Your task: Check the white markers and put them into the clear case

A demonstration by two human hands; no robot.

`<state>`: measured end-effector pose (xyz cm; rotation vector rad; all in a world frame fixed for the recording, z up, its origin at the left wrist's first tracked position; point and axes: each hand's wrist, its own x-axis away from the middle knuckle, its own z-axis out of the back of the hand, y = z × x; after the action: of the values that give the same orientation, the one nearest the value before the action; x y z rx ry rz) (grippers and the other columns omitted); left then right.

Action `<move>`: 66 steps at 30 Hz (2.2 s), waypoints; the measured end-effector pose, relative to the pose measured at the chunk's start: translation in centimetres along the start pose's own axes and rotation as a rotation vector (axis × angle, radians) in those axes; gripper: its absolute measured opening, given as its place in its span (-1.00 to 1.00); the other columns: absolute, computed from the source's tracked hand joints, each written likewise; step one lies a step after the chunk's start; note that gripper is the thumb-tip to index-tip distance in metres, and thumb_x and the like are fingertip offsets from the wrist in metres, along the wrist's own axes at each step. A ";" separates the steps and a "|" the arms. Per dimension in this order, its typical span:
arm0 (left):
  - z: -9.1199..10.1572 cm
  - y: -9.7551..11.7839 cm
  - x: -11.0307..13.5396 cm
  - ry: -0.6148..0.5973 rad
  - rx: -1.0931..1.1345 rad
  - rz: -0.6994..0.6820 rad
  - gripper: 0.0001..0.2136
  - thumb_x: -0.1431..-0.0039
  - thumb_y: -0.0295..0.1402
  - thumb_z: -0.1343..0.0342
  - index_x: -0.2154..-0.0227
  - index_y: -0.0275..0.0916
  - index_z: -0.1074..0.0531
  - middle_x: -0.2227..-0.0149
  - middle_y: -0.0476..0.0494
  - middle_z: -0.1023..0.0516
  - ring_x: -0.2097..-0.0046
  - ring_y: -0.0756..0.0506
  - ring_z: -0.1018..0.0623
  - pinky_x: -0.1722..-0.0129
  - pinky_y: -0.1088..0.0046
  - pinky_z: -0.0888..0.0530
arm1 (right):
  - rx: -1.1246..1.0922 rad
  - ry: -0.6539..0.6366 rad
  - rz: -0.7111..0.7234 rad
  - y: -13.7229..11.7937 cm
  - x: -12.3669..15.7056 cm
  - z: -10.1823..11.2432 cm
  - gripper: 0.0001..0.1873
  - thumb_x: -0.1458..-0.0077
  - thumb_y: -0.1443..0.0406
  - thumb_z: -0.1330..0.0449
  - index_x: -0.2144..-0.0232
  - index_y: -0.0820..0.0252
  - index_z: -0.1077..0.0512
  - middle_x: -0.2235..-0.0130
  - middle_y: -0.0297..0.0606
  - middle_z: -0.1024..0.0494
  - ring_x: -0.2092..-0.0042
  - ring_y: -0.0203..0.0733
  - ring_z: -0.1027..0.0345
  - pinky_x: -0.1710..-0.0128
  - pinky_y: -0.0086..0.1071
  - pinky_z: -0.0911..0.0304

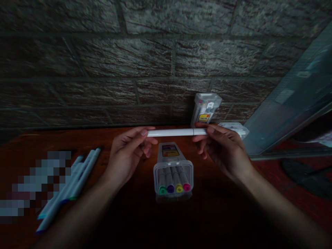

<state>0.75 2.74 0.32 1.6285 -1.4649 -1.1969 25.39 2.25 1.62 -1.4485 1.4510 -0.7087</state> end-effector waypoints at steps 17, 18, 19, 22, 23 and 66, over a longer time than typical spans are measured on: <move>0.1 0.1 -0.1 -0.001 0.057 0.022 -0.83 -0.21 -0.38 -0.25 0.20 -0.31 -0.68 0.43 -0.22 -0.67 0.57 0.04 -0.41 0.56 0.51 -0.38 | 0.010 0.015 -0.030 -0.2 0.0 0.0 -0.80 -0.18 0.23 -0.33 0.19 0.22 -0.65 0.34 -0.17 -0.73 0.53 -0.24 -0.53 0.61 -0.45 -0.43; 0.1 0.1 -0.1 -0.001 0.060 0.023 -0.83 -0.21 -0.38 -0.25 0.20 -0.31 -0.68 0.43 -0.22 -0.68 0.57 0.04 -0.41 0.56 0.51 -0.38 | 0.007 0.011 -0.029 -0.2 0.0 0.0 -0.81 -0.19 0.23 -0.33 0.19 0.22 -0.65 0.34 -0.17 -0.74 0.53 -0.24 -0.53 0.61 -0.46 -0.43; 0.1 0.1 -0.1 -0.001 0.062 0.026 -0.83 -0.21 -0.38 -0.25 0.20 -0.31 -0.69 0.43 -0.22 -0.68 0.57 0.04 -0.41 0.56 0.51 -0.38 | 0.005 0.007 -0.029 -0.2 0.0 0.0 -0.81 -0.19 0.23 -0.33 0.20 0.22 -0.64 0.34 -0.17 -0.74 0.53 -0.24 -0.53 0.60 -0.46 -0.43; 0.1 0.1 -0.1 -0.004 0.070 0.036 -0.83 -0.21 -0.38 -0.26 0.20 -0.32 -0.68 0.43 -0.22 -0.68 0.57 0.04 -0.42 0.56 0.52 -0.38 | 0.006 0.006 -0.029 -0.2 0.0 0.0 -0.81 -0.18 0.23 -0.34 0.21 0.21 -0.64 0.34 -0.17 -0.74 0.53 -0.24 -0.54 0.60 -0.46 -0.43; 0.0 0.2 -0.1 -0.006 0.074 0.039 -0.83 -0.21 -0.38 -0.26 0.20 -0.32 -0.68 0.43 -0.22 -0.68 0.57 0.05 -0.42 0.56 0.52 -0.38 | 0.010 0.008 -0.030 -0.2 0.0 0.0 -0.82 -0.18 0.23 -0.34 0.21 0.21 -0.64 0.34 -0.17 -0.74 0.53 -0.24 -0.54 0.60 -0.46 -0.43; -0.5 -0.3 0.5 0.027 -0.531 -0.253 -0.82 0.03 -0.36 -0.48 0.37 -0.21 -0.61 0.43 -0.03 -0.64 0.43 -0.03 -0.53 0.43 0.49 -0.40 | 0.400 0.062 0.203 1.2 0.2 -0.2 -0.73 0.09 0.29 -0.57 0.36 0.16 -0.58 0.51 -0.36 -0.62 0.61 -0.33 -0.43 0.64 -0.48 -0.42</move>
<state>1.30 2.26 0.11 1.4675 -0.8347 -1.5370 24.76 2.21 0.61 -0.9675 1.3833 -0.8632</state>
